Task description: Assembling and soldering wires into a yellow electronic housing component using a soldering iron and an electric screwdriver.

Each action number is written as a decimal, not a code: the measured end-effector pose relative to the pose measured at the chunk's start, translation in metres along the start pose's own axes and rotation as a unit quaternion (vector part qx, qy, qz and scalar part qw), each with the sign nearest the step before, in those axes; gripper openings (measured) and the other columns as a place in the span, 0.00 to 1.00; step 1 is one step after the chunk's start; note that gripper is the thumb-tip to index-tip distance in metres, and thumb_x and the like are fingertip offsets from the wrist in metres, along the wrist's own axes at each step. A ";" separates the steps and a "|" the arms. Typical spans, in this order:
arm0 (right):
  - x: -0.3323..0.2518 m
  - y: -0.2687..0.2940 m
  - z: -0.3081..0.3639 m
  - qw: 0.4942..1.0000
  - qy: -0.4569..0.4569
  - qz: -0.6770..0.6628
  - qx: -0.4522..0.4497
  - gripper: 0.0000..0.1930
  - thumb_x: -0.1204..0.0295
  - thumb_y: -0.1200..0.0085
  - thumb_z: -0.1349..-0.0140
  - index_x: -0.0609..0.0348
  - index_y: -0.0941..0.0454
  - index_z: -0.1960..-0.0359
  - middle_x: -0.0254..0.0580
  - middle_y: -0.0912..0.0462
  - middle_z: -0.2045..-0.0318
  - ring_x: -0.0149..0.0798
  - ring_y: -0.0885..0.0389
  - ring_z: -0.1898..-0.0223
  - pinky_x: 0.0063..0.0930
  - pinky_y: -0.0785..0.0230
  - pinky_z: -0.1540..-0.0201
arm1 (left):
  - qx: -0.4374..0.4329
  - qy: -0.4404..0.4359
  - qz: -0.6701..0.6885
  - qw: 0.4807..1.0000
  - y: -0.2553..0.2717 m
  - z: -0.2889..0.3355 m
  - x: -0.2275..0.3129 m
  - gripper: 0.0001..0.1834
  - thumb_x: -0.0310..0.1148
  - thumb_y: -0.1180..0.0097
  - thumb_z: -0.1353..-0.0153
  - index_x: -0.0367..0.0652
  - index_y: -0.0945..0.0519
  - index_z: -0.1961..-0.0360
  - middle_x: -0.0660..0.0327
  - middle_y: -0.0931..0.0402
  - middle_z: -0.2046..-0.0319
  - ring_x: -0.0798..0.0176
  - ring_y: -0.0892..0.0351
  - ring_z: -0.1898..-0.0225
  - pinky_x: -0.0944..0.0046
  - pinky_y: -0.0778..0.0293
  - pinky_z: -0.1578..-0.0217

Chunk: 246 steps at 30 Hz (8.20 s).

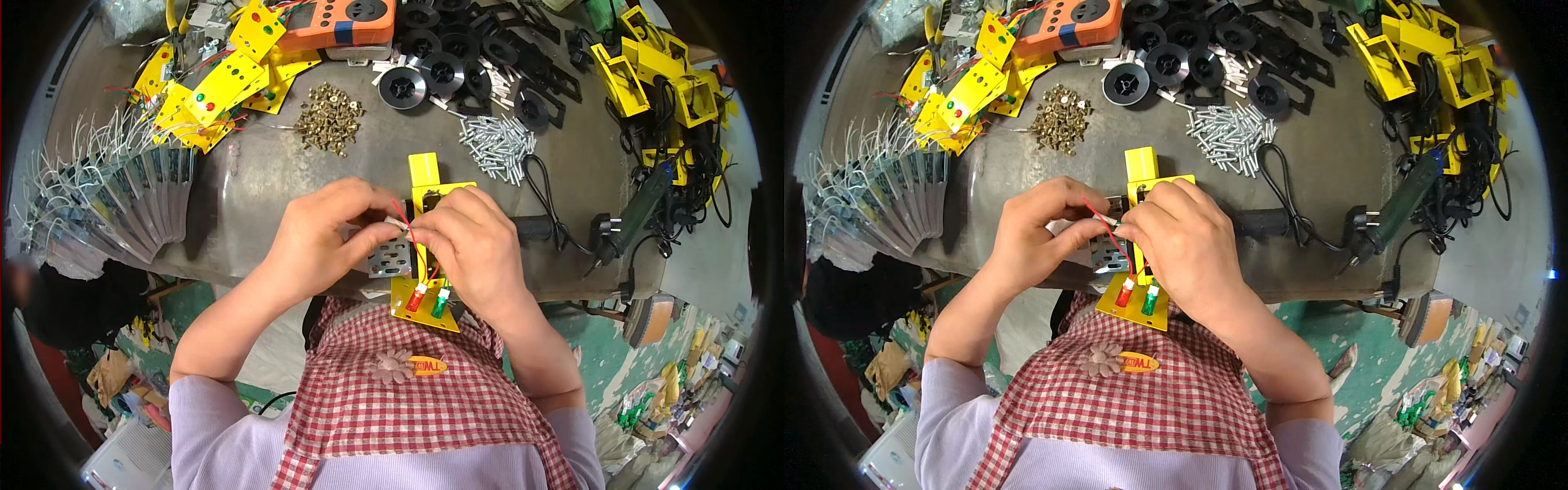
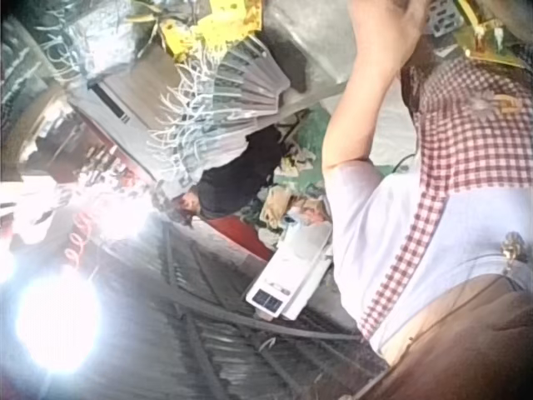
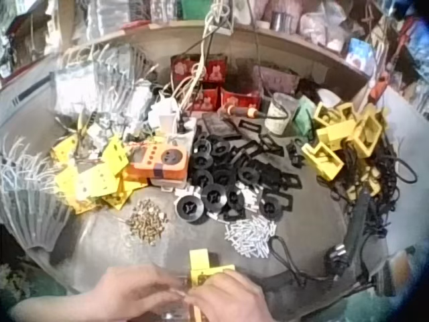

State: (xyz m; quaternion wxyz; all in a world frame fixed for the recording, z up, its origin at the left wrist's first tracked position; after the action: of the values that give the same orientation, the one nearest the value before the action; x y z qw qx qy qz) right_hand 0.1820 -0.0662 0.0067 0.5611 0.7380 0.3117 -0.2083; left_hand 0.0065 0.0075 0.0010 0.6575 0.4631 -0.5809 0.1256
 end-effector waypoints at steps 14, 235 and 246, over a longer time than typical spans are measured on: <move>0.000 0.007 0.004 0.999 0.014 0.008 -0.044 0.05 0.75 0.39 0.52 0.58 0.24 0.76 0.38 0.27 0.73 0.43 0.26 0.64 0.36 0.34 0.58 | -0.054 0.000 0.003 0.999 -0.009 0.003 0.008 0.07 0.23 0.37 0.48 0.39 0.22 0.67 0.62 0.22 0.72 0.69 0.23 0.73 0.69 0.27 0.71; 0.009 0.044 -0.005 0.960 -0.211 -0.103 -0.151 0.07 0.77 0.43 0.47 0.66 0.27 0.69 0.41 0.27 0.85 0.28 0.32 0.84 0.25 0.37 0.79 | -0.152 -0.073 -0.069 0.983 -0.022 -0.043 0.017 0.09 0.31 0.35 0.51 0.40 0.18 0.70 0.55 0.22 0.74 0.50 0.23 0.67 0.56 0.28 0.63; -0.001 0.004 0.007 0.997 -0.046 0.048 -0.025 0.07 0.73 0.42 0.52 0.55 0.30 0.76 0.38 0.25 0.84 0.43 0.23 0.82 0.37 0.33 0.79 | -0.152 -0.099 -0.006 0.983 -0.009 -0.028 0.001 0.06 0.29 0.38 0.49 0.41 0.22 0.72 0.57 0.24 0.74 0.50 0.24 0.66 0.55 0.30 0.60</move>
State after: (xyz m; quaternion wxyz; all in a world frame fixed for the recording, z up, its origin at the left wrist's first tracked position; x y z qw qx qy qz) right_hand 0.1837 -0.0738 0.0082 0.6022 0.7278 0.2549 -0.2066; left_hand 0.0315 0.0236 0.0005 0.6605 0.3712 -0.6525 -0.0142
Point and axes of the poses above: each hand's wrist, its own z-axis away from the middle knuckle, its own y-axis out of the back of the hand, x = y × z, the point moved 1 cm from there along -z, towards the middle knuckle
